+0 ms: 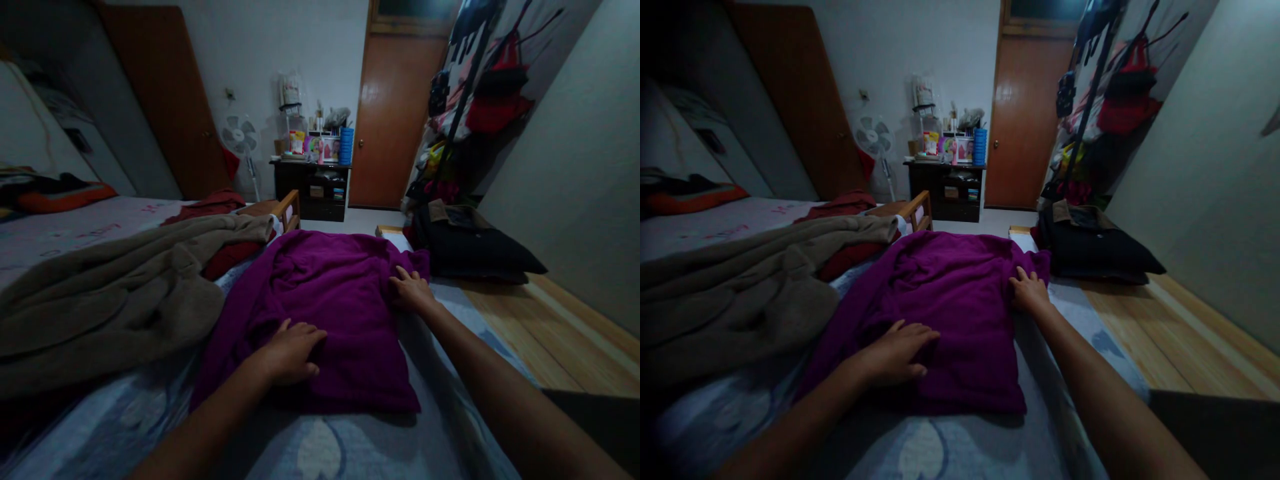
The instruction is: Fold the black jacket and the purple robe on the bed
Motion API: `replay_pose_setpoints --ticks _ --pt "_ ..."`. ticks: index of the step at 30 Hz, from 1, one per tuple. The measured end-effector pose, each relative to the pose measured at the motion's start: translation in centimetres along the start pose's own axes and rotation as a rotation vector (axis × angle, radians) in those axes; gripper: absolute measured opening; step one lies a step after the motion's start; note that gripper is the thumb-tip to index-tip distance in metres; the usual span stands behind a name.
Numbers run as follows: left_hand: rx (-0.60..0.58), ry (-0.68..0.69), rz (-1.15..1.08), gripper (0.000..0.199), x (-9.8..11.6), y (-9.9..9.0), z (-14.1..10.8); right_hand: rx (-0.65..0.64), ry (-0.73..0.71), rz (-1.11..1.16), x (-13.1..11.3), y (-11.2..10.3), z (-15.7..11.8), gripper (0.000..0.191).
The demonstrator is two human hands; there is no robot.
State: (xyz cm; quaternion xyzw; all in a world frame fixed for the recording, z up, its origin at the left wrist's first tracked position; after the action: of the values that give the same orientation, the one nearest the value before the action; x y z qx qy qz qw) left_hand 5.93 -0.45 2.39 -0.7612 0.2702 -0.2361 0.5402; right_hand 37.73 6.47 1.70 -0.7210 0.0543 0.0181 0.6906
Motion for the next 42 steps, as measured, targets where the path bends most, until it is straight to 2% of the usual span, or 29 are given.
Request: replay_pose_setpoints --ticks 3,5,7,9,11,15,18,21,24,25,28,30,32,34,37,42 --pt "-0.006 0.018 0.016 0.08 2.1 1.8 -1.2 -0.003 -0.023 0.018 -0.3 -0.7 -0.3 0.036" --pt "-0.009 -0.006 0.042 0.089 2.6 3.2 -1.5 0.045 -0.022 0.025 -0.5 -1.7 -0.3 0.036" --pt "0.001 -0.025 0.052 0.093 2.6 4.4 -1.5 0.175 0.018 0.018 0.0 -3.0 -0.5 0.038" --pt "0.02 -0.034 0.046 0.092 2.4 5.2 -1.6 0.32 0.093 0.004 1.1 -3.9 -1.1 0.042" --pt "0.043 -0.034 0.032 0.09 2.2 5.8 -1.9 0.349 0.147 -0.009 2.5 -3.9 -1.7 0.043" --pt "0.091 -0.015 0.011 0.089 2.4 6.3 -2.5 0.169 0.164 0.017 4.5 -2.1 -3.1 0.039" --pt "0.125 -0.006 0.013 0.087 2.8 6.5 -2.9 0.158 0.193 0.066 4.1 -1.7 -4.6 0.044" --pt "0.192 0.0 0.015 0.079 3.1 6.9 -3.1 0.126 0.07 0.174 1.6 -1.7 -7.1 0.053" --pt "0.273 -0.021 0.009 0.071 3.1 7.4 -3.2 -0.109 -0.238 0.416 -2.4 -0.3 -11.2 0.059" --pt "0.3 -0.031 0.004 0.069 3.0 7.6 -3.2 -0.173 -0.273 0.48 -3.3 0.4 -12.7 0.068" --pt "0.367 -0.051 -0.024 0.06 2.6 7.9 -3.0 -0.304 -0.248 0.55 -4.9 3.5 -16.5 0.101" --pt "0.386 -0.066 -0.04 0.051 2.5 7.9 -2.8 -0.242 -0.206 0.558 -5.1 5.4 -17.7 0.103" --pt "0.39 -0.099 -0.035 0.044 2.4 7.7 -2.7 -0.123 -0.189 0.585 -5.0 6.6 -17.9 0.085" --pt "0.39 -0.152 -0.009 0.04 2.5 7.2 -2.7 0.001 -0.187 0.636 -4.7 6.7 -17.7 0.076" --pt "0.395 -0.189 0.034 0.039 3.0 6.0 -2.9 0.142 -0.163 0.682 -4.1 5.2 -17.7 0.076" --pt "0.502 -0.117 0.063 0.037 5.2 2.8 -3.8 0.3 -0.121 0.645 -2.6 0.7 -19.2 0.062"
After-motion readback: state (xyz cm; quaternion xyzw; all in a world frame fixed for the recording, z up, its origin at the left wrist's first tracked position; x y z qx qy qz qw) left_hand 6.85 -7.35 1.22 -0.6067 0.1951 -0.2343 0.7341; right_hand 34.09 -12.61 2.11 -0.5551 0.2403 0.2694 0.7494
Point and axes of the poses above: each hand's wrist, its own z-axis towards the middle knuckle, its own y-axis out of the palm, x = y × z, the point moved 4 cm from there along z, towards the middle knuckle, and after that the axes turned 15 degrees about z, right-handed, at the moved point
